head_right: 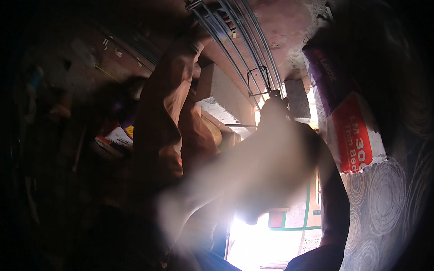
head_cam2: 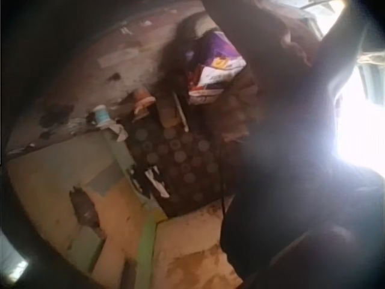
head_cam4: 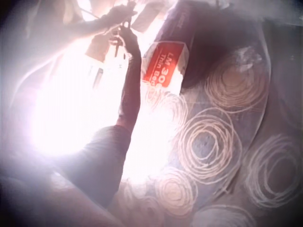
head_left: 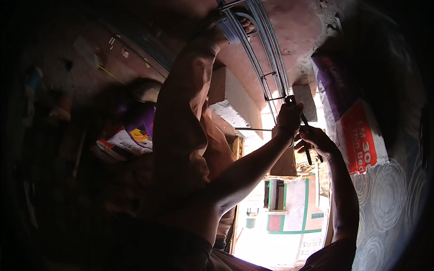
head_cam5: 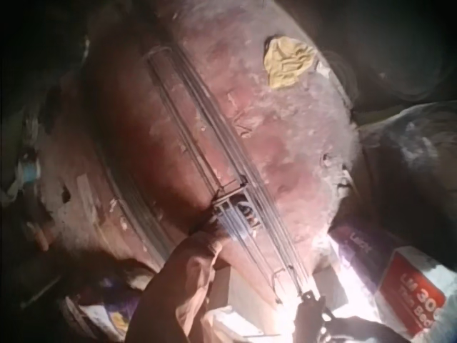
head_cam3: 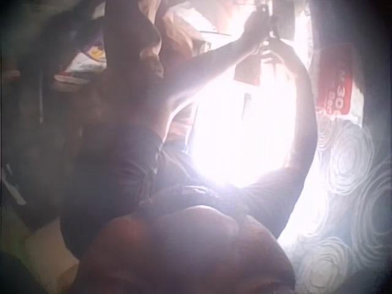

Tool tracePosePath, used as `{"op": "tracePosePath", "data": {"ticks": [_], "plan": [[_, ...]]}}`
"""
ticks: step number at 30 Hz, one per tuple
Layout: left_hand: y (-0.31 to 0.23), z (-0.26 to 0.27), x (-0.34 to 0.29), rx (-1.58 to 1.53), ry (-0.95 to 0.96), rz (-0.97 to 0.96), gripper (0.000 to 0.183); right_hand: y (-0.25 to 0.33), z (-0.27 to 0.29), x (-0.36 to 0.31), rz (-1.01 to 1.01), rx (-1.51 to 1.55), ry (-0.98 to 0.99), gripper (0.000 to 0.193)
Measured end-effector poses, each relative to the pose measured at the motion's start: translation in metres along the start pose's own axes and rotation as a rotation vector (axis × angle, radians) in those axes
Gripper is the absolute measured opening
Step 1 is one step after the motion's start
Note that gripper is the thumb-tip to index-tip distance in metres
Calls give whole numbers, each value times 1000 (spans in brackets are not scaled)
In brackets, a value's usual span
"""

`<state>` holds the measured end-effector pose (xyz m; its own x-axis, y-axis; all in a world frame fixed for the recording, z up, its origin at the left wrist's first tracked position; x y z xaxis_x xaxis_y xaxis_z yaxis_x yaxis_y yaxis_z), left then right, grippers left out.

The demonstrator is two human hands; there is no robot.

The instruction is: The person assembles a metal rebar cage by tying vertical rods to horizontal circular hoops using wire and pliers.

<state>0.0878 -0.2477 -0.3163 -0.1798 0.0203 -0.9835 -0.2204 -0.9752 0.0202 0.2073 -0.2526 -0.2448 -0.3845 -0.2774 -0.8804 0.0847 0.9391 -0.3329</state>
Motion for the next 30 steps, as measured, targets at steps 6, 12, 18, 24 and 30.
{"op": "tracePosePath", "data": {"ticks": [6,12,18,24,30], "plan": [[-11,-6,-19,56,47,151,46,11,7,-19,-23,240,150,43],[-22,-9,-25,541,-246,84,45,24,1,-25,-135,191,219,44],[-16,6,-14,169,34,131,47,-3,-12,0,60,91,45,46],[-3,-3,-17,180,144,93,48,-46,7,35,259,-199,-280,29],[13,-5,5,470,130,-98,51,-46,6,59,346,-418,-401,17]]}}
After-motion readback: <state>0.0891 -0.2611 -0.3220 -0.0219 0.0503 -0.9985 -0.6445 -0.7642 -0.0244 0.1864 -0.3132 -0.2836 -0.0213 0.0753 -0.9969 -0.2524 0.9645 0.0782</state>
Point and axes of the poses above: each hand's wrist, its own x-axis towards the middle knuckle, its own z-axis out of the back of the hand, y = z × x, the point moved 5 cm from there along x, towards the middle knuckle, and after that the axes turned 3 degrees about -y, right-handed, at the moved point
